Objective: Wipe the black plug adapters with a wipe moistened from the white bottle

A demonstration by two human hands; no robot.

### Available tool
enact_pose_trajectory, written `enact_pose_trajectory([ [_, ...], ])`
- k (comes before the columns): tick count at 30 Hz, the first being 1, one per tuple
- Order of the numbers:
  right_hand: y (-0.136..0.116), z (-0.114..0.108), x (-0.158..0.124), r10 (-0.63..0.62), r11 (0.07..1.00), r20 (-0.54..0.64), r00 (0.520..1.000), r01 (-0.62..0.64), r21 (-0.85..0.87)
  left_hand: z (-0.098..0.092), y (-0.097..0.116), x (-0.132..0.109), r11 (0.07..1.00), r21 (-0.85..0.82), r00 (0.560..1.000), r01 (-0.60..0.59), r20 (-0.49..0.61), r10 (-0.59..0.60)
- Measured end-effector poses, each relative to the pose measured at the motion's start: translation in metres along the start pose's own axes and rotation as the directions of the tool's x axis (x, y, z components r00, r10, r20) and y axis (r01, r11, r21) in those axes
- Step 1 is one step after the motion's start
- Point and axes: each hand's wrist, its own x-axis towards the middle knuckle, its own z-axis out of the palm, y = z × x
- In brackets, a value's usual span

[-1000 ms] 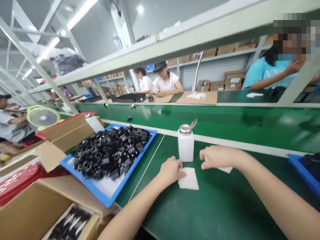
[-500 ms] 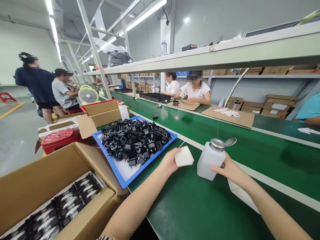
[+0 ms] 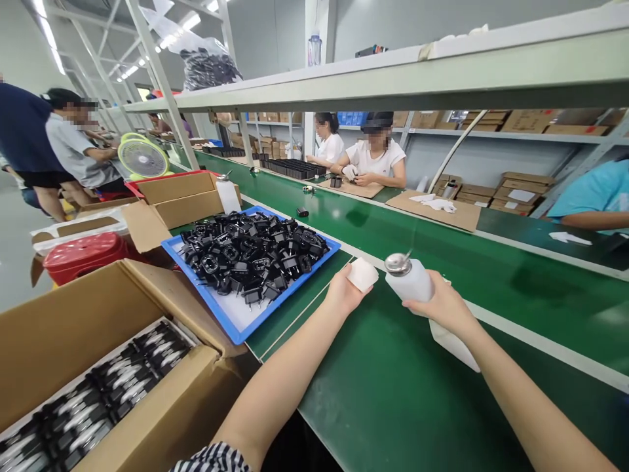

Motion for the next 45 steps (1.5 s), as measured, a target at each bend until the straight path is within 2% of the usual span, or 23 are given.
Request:
enact_pose_trajectory([
  [4,-0.001,-0.006,0.001,-0.010,0.947,0.066,0.998,0.031,-0.319,0.006,-0.008,-0.006,0.999,-0.038,0.996,0.038,0.076,-0.035],
  [8,-0.001,-0.009,-0.003,-0.006,0.863,0.088,0.996,0.050,-0.503,0.007,-0.015,-0.008,0.998,-0.018,0.995,0.063,0.083,-0.061],
  [12,-0.004,-0.012,-0.006,0.030,0.794,0.112,0.993,0.044,-0.606,0.005,-0.019,-0.005,0.997,-0.022,0.995,0.079,0.070,-0.078],
  [20,-0.006,-0.015,-0.010,0.007,0.712,0.130,0.992,0.086,-0.697,0.005,-0.025,-0.002,0.989,0.081,0.992,0.123,0.001,-0.123],
  [22,-0.006,-0.015,-0.010,0.016,0.723,0.139,0.990,0.084,-0.685,0.006,-0.025,-0.002,0.987,0.092,0.992,0.129,-0.008,-0.129],
  [25,-0.005,-0.016,-0.006,0.064,0.815,0.180,0.982,0.052,-0.577,0.005,-0.021,-0.003,0.991,0.063,0.993,0.117,0.006,-0.118],
  [28,-0.002,-0.017,-0.002,0.104,0.938,0.206,0.973,-0.027,-0.345,0.004,-0.013,-0.005,0.996,0.016,0.995,0.087,0.047,-0.087],
  [30,0.000,-0.018,-0.001,0.125,0.981,0.202,0.971,-0.091,-0.172,0.005,-0.008,-0.007,0.997,0.013,0.996,0.071,0.054,-0.071],
  [34,0.007,-0.011,0.002,0.174,0.979,0.119,0.978,-0.184,0.084,0.005,-0.005,-0.011,0.998,0.053,0.998,0.019,0.052,-0.022],
  [36,0.011,0.000,0.003,0.142,0.964,0.051,0.989,-0.150,0.220,0.004,-0.007,-0.011,0.997,0.076,0.998,-0.024,0.054,0.020],
  [39,0.011,0.016,0.004,0.056,0.929,-0.074,0.996,-0.025,0.370,0.002,-0.010,-0.008,0.990,0.120,0.997,-0.076,0.017,0.075],
  [41,0.008,0.014,0.001,-0.012,0.934,-0.060,0.998,0.033,0.355,0.001,-0.009,-0.006,0.983,0.158,0.994,-0.097,-0.032,0.103],
  [43,0.003,-0.004,-0.006,-0.027,0.977,0.123,0.992,0.000,0.214,0.002,-0.006,-0.006,0.974,0.200,0.990,-0.110,-0.061,0.125],
  [45,-0.004,-0.030,-0.016,0.139,0.990,0.307,0.942,-0.126,-0.061,0.005,-0.002,-0.012,0.968,0.225,0.991,-0.112,-0.043,0.125],
])
